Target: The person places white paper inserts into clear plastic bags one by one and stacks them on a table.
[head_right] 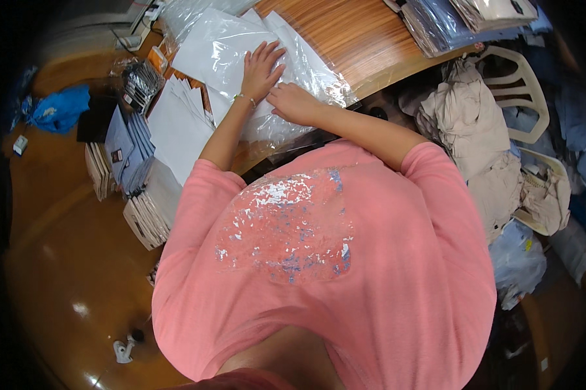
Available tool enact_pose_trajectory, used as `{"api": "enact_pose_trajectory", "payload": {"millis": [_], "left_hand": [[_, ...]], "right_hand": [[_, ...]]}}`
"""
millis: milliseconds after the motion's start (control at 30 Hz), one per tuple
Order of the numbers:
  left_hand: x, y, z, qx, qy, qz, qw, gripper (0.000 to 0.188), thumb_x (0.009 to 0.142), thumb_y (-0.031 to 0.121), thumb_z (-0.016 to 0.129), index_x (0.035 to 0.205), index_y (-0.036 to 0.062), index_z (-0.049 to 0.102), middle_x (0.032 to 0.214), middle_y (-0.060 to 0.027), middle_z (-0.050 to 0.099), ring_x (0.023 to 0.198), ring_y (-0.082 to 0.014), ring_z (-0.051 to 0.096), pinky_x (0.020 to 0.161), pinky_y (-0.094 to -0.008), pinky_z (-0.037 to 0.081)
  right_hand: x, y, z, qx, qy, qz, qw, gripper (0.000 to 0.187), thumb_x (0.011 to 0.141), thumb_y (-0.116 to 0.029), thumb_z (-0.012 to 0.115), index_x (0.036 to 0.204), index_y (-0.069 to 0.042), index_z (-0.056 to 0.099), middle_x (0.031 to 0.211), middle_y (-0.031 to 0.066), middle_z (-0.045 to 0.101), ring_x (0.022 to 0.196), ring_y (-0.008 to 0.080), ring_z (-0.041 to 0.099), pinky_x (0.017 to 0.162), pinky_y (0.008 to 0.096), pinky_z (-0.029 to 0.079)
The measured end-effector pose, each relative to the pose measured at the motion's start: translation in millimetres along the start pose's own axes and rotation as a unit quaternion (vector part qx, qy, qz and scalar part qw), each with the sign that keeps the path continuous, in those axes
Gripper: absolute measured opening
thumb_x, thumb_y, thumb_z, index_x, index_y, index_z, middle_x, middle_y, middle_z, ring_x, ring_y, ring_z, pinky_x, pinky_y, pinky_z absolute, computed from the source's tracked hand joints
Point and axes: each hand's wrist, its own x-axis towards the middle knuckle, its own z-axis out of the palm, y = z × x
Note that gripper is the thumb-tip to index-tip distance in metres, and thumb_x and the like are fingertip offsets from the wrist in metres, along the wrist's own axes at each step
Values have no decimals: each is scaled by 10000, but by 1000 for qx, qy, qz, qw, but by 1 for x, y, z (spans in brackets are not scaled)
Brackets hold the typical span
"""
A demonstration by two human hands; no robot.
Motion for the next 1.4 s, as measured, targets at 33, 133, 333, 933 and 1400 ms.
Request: {"api": "enact_pose_trajectory", "payload": {"millis": [33,133,333,933,1400], "left_hand": [[0,-1,0,3,4,-2,1000,419,893,389,520,1278,225,530,1432,2,394,1378,-257,255,1096,-577,114],[-1,-3,4,27,9,4,1000,420,902,407,497,1282,231,529,1435,5,393,1376,-246,262,1094,-581,129],[-5,-3,6,54,22,11,998,420,919,397,477,1309,244,503,1451,15,376,1383,-233,259,1107,-569,135],[-10,0,7,72,28,-35,996,414,921,391,486,1318,274,492,1463,39,361,1392,-194,251,1129,-529,160],[-12,3,5,75,5,-52,996,429,920,385,486,1332,269,475,1475,42,341,1398,-191,227,1141,-511,142]], "right_hand": [[4,-1,3,1,-24,27,999,102,788,-133,610,870,-82,642,943,81,596,942,258,565,792,410,436],[12,1,5,15,-69,74,995,92,786,-159,628,827,-86,666,926,79,624,939,263,578,782,424,443],[14,4,3,41,-128,80,988,64,779,-171,633,793,-122,671,879,48,630,932,248,569,777,424,424],[0,-7,-6,-37,-65,-71,995,226,799,-157,643,1024,-165,653,805,3,581,823,197,551,776,415,339],[3,-10,5,65,-87,23,994,176,758,-125,679,931,-112,654,851,54,620,863,252,548,772,386,367]]}}
